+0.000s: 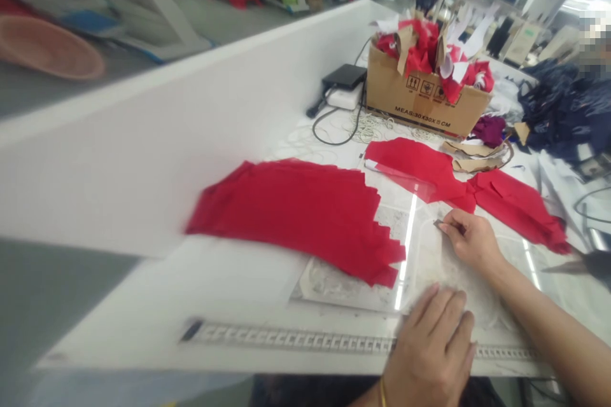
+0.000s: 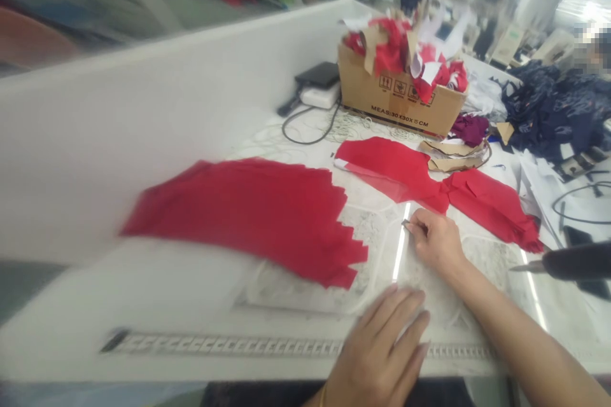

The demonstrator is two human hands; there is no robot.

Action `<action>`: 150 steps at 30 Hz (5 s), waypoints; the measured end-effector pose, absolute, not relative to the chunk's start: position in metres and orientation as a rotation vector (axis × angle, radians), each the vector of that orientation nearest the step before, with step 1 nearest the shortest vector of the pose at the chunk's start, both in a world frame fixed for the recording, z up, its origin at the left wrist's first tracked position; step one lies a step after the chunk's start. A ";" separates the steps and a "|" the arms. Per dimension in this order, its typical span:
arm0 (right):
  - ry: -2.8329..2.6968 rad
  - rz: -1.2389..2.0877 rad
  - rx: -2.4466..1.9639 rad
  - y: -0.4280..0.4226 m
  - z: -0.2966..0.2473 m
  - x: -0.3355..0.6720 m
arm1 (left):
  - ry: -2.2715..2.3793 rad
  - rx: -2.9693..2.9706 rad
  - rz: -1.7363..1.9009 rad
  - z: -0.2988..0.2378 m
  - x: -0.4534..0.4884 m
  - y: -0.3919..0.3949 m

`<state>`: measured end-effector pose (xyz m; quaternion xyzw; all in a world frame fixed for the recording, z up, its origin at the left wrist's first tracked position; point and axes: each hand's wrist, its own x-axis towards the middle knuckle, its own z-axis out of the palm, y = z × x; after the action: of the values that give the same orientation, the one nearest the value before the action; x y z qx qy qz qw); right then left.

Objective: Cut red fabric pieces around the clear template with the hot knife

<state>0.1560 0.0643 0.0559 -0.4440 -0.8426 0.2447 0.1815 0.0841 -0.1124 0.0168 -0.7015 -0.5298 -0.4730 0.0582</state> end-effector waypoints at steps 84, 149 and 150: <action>-2.435 0.674 -1.210 0.059 0.063 0.163 | -1.639 -2.126 -1.463 0.016 0.085 -0.113; -2.391 0.785 -1.198 0.069 0.064 0.137 | -1.630 -2.076 -1.528 0.014 0.087 -0.111; -2.390 0.793 -1.200 0.069 0.064 0.137 | -1.628 -2.071 -1.532 0.014 0.087 -0.111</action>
<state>0.1368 0.0689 0.0638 -0.4235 -0.8436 0.2798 0.1753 0.0866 -0.1108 0.0140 -0.6788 -0.5338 -0.5021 0.0472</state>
